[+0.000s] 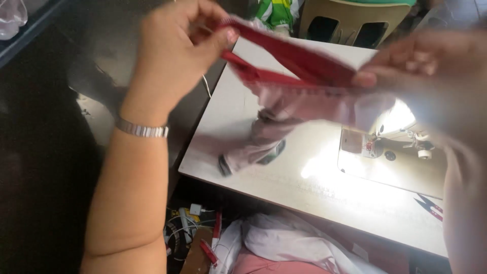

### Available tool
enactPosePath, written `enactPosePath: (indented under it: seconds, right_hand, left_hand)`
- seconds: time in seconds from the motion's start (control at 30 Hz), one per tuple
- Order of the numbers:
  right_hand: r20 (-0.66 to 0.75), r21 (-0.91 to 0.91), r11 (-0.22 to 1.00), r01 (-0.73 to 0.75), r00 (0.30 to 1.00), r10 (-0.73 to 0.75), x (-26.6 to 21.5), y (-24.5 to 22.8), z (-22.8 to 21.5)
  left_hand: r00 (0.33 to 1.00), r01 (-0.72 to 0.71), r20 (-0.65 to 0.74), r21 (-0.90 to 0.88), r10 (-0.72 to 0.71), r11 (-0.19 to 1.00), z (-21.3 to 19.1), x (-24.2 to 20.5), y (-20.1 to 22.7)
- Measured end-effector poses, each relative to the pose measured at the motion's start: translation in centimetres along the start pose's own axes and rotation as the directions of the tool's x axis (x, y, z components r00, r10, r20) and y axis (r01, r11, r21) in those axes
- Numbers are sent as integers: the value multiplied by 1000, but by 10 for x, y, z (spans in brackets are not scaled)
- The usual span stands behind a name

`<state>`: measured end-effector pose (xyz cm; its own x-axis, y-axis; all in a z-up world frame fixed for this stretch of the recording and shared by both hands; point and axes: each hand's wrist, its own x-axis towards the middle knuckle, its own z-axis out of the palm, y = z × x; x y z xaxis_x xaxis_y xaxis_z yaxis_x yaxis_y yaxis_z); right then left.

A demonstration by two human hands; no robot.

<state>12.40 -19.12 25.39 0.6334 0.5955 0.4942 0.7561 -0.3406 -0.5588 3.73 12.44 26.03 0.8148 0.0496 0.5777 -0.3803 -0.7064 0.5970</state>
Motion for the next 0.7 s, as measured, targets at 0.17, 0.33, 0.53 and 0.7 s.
enactPosePath:
  seconds: [0.17, 0.33, 0.53, 0.7]
  right_hand:
    - [176, -610, 462, -643, 459, 871, -58, 6, 36]
    - [109, 251, 422, -871, 458, 882, -174, 63, 84]
    - [-178, -456, 836, -304, 952, 249, -288, 201, 63]
    - [-226, -707, 534, -464, 864, 450, -334, 254, 26]
  left_hand:
    - [915, 402, 283, -566, -288, 720, 62, -43, -40]
    - [736, 642, 530, -349, -421, 683, 164, -85, -53]
    - [628, 770, 661, -453, -411, 449, 237, -101, -34]
    - [655, 755, 642, -551, -398, 355, 249, -104, -35]
